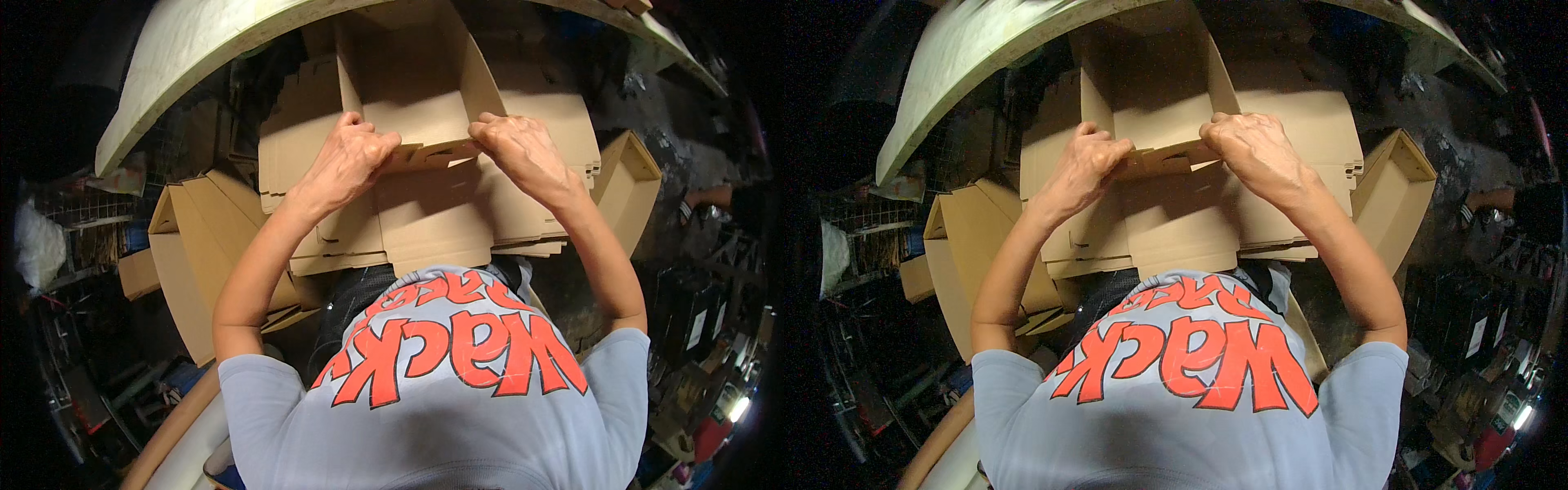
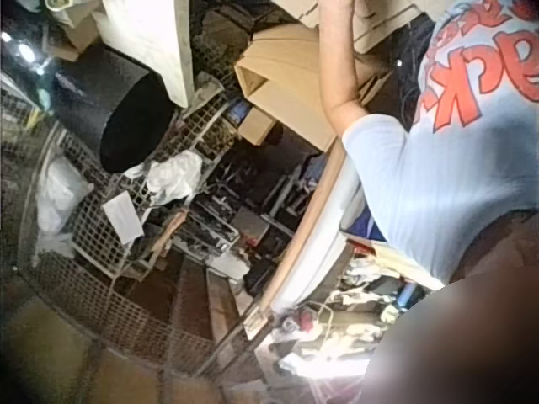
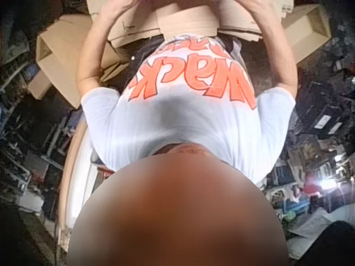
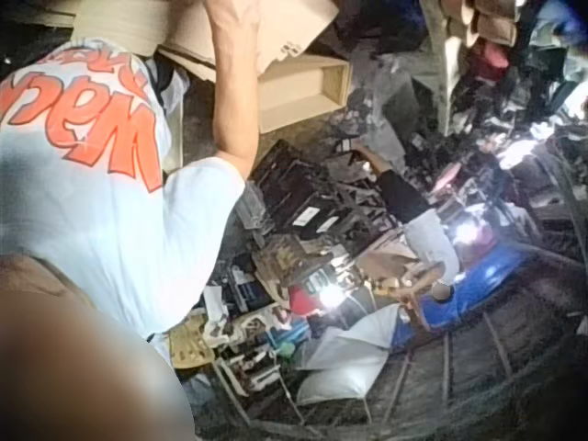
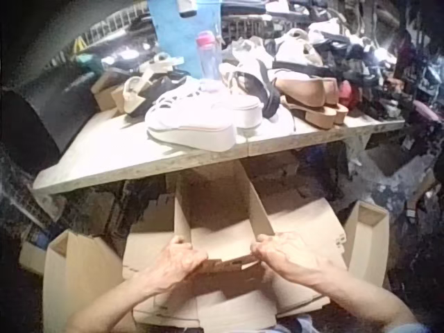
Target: The person folds flat cardboard sheets into small rectangular boxes by hand. They repeatedly pick up a flat sheet, fold the side flaps, tuck the tabs, and place the finished box aside. The process is repeated continuously with multiple identical sheets.
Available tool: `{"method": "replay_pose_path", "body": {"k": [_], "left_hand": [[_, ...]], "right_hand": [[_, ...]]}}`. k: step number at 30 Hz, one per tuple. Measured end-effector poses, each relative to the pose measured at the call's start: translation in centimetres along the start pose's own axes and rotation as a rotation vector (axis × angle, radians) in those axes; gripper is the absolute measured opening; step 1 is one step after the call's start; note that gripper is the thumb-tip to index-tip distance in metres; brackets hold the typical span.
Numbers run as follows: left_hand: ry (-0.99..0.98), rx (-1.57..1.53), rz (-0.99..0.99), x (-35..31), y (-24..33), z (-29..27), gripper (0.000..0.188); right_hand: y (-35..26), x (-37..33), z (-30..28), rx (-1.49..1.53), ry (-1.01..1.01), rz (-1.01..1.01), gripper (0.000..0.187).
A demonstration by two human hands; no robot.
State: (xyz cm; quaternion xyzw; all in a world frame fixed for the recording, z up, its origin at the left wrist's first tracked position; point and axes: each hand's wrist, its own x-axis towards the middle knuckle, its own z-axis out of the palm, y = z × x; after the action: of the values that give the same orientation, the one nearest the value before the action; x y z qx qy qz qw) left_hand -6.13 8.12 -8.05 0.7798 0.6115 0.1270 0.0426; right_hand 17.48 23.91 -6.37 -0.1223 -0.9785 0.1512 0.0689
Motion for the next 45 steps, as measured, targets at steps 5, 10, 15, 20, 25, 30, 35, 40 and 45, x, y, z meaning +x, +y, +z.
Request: {"method": "replay_pose_path", "body": {"k": [5, 10, 15, 20, 25, 30, 35, 40, 45], "left_hand": [[0.122, -0.092, -0.015, -0.2, 0.3, -0.1, 0.013], [0.159, -0.087, -0.002, 0.0, 0.0, 0.1, 0.013], [0.142, -0.043, -0.012, 0.1, -0.1, 0.5, 0.012], [0.133, -0.092, -0.030, 0.0, 0.1, 0.1, 0.012], [0.101, -0.113, -0.049, 0.1, 0.1, 0.1, 0.013], [0.108, -0.103, -0.049, 0.1, 0.2, 0.1, 0.013], [0.093, -0.110, -0.062, 0.2, 0.1, 0.1, 0.013], [0.109, -0.111, -0.047, 0.2, 0.0, 0.2, 0.013], [0.101, -0.100, -0.046, 0.1, 0.0, 0.2, 0.013]], "right_hand": [[-1.7, -1.7, -5.2, 0.061, 0.284, 0.066, 0.042], [1.4, -11.8, -17.5, -0.155, 0.807, 0.326, 0.042], [6.9, -20.5, -19.6, -0.215, 0.639, 0.626, 0.041], [8.6, -21.5, -18.1, -0.135, 0.513, 0.677, 0.040], [8.6, -20.8, -17.8, -0.110, 0.486, 0.671, 0.039], [8.7, -20.5, -17.7, -0.089, 0.475, 0.665, 0.038], [8.8, -20.2, -17.8, -0.081, 0.464, 0.654, 0.037], [8.8, -19.8, -18.0, -0.072, 0.453, 0.647, 0.036], [8.8, -19.6, -18.3, -0.069, 0.439, 0.636, 0.035]]}}
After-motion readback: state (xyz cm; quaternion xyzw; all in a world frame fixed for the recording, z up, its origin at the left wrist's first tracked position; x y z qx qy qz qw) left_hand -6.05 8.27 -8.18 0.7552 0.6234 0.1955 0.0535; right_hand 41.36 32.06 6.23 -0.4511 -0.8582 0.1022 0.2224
